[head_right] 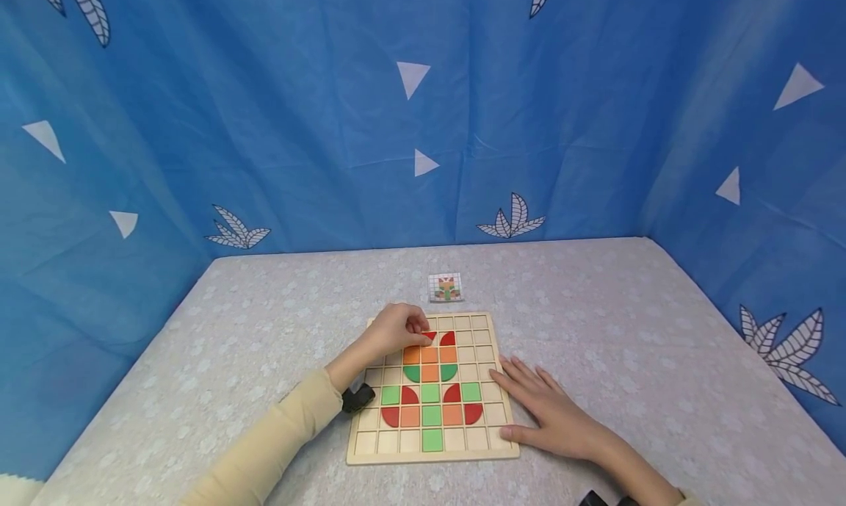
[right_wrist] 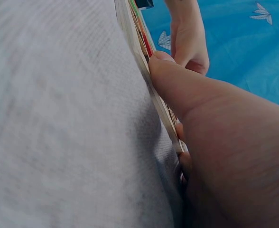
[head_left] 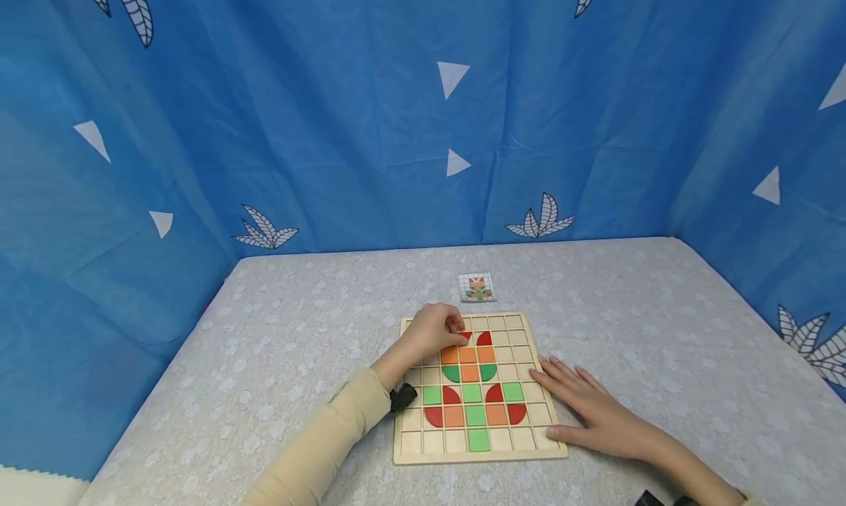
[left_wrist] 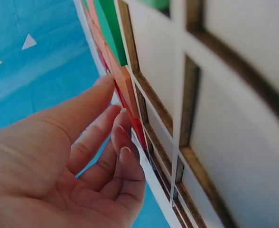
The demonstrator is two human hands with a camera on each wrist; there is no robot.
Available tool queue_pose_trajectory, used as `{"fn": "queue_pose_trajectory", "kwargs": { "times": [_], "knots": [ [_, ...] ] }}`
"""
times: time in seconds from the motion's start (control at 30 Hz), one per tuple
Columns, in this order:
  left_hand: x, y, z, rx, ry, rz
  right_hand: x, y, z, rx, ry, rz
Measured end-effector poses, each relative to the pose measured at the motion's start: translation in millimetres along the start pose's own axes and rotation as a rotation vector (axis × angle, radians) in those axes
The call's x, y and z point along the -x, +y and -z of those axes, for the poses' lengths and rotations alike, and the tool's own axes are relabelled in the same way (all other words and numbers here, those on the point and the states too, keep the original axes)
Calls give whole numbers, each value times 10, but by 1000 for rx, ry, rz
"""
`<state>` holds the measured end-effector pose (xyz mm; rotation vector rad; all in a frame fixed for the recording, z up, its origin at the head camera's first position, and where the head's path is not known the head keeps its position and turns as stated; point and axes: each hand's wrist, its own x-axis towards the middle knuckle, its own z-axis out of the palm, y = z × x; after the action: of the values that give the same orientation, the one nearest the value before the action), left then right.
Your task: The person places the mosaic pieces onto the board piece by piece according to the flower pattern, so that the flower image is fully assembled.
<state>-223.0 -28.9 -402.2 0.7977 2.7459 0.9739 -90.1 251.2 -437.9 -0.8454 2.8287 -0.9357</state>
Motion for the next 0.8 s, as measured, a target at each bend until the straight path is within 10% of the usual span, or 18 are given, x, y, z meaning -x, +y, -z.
{"fn": "queue_pose_trajectory", "kwargs": {
  "times": [0.8],
  "knots": [
    [-12,19,-8,-46,-6,-31,0,-5,1,17,12,16]
  ]
}}
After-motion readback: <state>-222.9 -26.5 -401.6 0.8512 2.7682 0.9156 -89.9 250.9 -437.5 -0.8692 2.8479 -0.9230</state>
